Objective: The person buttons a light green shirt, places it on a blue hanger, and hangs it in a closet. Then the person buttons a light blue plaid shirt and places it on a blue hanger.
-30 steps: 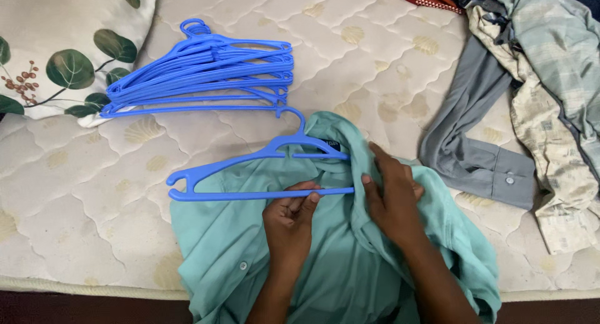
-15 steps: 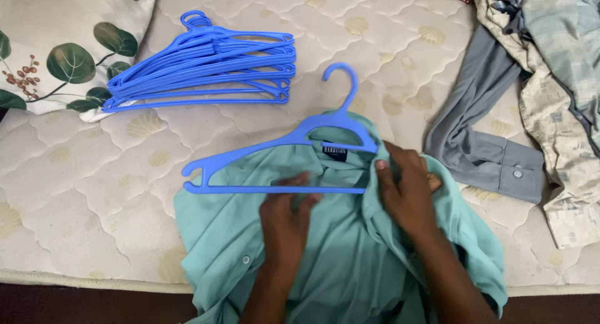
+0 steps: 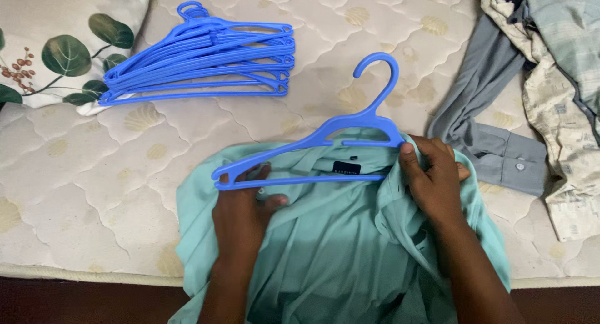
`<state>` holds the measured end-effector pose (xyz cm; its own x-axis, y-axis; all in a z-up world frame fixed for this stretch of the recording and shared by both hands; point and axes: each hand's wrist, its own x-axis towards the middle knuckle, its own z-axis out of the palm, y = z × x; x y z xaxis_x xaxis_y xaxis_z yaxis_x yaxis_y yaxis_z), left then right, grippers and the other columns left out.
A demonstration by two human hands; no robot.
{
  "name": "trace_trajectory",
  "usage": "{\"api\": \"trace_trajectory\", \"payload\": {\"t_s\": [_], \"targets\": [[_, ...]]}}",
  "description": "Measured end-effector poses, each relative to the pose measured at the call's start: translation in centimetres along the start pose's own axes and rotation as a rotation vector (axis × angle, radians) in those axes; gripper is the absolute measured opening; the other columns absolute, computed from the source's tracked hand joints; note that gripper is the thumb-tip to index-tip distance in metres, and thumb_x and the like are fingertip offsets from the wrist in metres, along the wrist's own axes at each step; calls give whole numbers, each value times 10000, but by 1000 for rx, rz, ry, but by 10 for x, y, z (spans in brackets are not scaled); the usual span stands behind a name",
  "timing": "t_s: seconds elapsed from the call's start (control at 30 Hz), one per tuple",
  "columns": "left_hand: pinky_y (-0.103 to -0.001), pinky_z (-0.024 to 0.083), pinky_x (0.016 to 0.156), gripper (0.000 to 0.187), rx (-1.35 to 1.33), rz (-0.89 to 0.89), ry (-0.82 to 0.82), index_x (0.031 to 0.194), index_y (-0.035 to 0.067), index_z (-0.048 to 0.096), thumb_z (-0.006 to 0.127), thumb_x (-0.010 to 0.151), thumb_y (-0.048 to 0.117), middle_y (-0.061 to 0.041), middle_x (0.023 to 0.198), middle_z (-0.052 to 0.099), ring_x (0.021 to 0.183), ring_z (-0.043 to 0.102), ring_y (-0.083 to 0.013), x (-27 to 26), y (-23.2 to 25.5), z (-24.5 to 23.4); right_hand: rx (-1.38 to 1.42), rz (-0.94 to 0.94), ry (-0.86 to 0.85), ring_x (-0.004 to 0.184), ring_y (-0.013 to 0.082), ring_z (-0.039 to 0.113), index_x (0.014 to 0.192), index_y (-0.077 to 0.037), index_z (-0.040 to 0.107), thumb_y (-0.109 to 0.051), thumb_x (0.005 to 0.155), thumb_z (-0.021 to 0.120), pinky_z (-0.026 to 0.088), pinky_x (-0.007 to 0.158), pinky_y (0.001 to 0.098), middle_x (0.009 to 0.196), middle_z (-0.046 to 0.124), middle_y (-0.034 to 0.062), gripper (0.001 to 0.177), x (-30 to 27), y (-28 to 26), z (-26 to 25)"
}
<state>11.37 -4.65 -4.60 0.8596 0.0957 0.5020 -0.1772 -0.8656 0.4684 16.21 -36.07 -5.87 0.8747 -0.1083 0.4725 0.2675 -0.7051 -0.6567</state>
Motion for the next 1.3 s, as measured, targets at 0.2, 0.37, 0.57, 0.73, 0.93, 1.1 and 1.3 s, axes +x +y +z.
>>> {"api": "trace_trajectory", "payload": {"t_s": [0.2,0.37,0.57,0.73,0.93,1.1,1.3], "targets": [[-361,557,770,140,-266,-62,150,1070,76,747,724,958,156,-110,992,741,884,723,-280,0,-19,-14,8,13,-44,960,237,526,1107,-78,774,-376,1001,686,356,912,379,880,620,71,329,3,1,-9],[-286,429,569,184,-453,-311,126,1029,35,771,764,962,206,-50,757,679,637,537,-131,8,-23,-15,-46,-17,-8,916,239,507,1113,-82,790,-389,980,728,374,856,370,874,613,59,340,0,-7,-8],[-224,329,531,194,-560,-373,113,1079,52,807,818,925,170,-1,701,574,604,438,-53,23,-30,-35,-186,-94,88,925,271,499,1153,-76,788,-393,968,784,379,827,392,871,567,88,367,3,-11,-9],[-202,412,574,136,-404,-263,213,1041,57,808,827,942,148,-14,780,712,652,508,-52,18,-15,-61,-307,-182,174,980,275,504,1166,-87,795,-346,952,811,317,905,445,915,557,77,336,-3,-18,-2],[-239,537,590,75,-301,14,239,999,75,802,749,962,114,-55,984,789,713,701,-100,-3,46,-40,-408,-129,245,991,273,523,1142,-131,807,-361,899,841,277,886,473,952,579,59,336,-4,-23,9],[-275,524,459,195,-687,-439,-214,1044,74,751,768,865,149,-57,815,767,519,701,-127,-22,85,13,-314,-78,194,1066,257,556,1110,-152,798,-313,845,877,289,919,455,1020,675,43,320,-8,-30,15],[-249,538,535,219,-793,-530,-197,1036,22,745,787,866,154,-88,774,785,588,715,-110,-20,77,53,-247,-62,181,1170,296,578,1061,-132,778,-131,753,873,314,1021,463,1085,745,46,322,-25,-55,15]]}}
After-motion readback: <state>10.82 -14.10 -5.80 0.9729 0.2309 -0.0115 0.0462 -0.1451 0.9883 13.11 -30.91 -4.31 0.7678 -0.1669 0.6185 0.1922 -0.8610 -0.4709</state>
